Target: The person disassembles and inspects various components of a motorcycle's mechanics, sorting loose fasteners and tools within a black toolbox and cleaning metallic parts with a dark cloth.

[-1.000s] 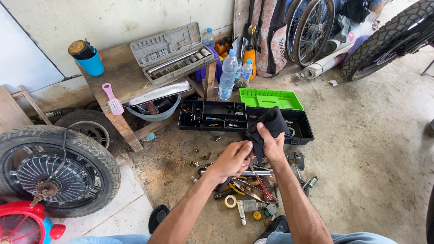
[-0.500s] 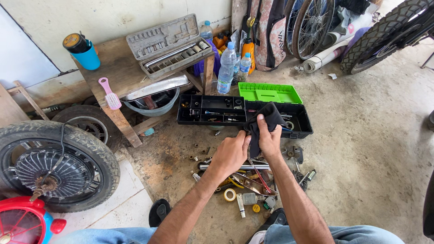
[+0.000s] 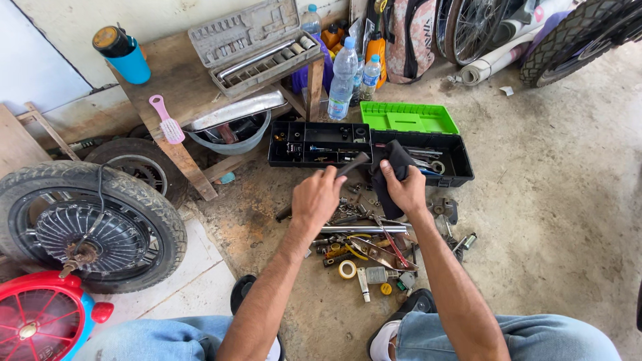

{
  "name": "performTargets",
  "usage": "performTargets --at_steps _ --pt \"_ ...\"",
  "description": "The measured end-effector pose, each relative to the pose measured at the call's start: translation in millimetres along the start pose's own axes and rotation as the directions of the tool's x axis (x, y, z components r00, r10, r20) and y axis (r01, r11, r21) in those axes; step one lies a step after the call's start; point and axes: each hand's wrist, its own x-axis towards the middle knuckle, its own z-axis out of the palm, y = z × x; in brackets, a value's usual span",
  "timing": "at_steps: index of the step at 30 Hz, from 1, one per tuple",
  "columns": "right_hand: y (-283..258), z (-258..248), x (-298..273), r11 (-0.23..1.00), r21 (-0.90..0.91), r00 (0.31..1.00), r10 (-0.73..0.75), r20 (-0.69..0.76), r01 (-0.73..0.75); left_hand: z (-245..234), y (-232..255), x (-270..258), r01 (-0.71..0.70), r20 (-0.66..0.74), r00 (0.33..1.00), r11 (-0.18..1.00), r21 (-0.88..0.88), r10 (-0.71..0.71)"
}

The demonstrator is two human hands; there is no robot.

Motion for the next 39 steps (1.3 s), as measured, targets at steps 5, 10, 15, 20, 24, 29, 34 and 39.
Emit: performTargets --at_steps 5,10,15,20,24,29,34,39 --pt "76 30 -17 0.941 -0.266 0.889 0.298 0.348 -0.211 8 -23 -8 0.113 0.081 0.990 0.994 -0.005 -0.113" --pt "116 56 -68 0.864 -0.503 0.788 0.290 0.543 0.028 15 -25 -13 0.119 0.128 0.985 0.993 0.011 -0.119" --pt "122 60 -83 0.882 -0.446 0.770 0.179 0.613 0.151 19 -19 -14 0.106 0.153 0.983 0.994 0.011 -0.107" --pt "82 57 -56 0.967 -0.251 0.921 0.067 0.383 0.034 30 -22 -12 0.155 0.210 0.966 0.988 0.000 -0.151" --pt "7 34 -38 0.900 -0.215 0.924 -0.357 0.137 0.380 46 -34 -10 0.022 0.144 0.989 0.999 0.023 -0.025" --pt "-65 15 -21 0.737 -0.300 0.793 -0.523 0.313 0.605 53 -27 -2 -0.103 0.152 0.984 0.993 0.050 0.095" --pt "-85 17 1 0.700 -0.449 0.767 -0.224 0.601 0.556 31 -9 8 -0.181 0.119 0.979 0.977 0.113 0.167" --pt "-99 18 33 0.651 -0.543 0.691 0.038 0.721 0.531 -10 6 27 -0.162 0.191 0.971 0.985 0.067 0.147"
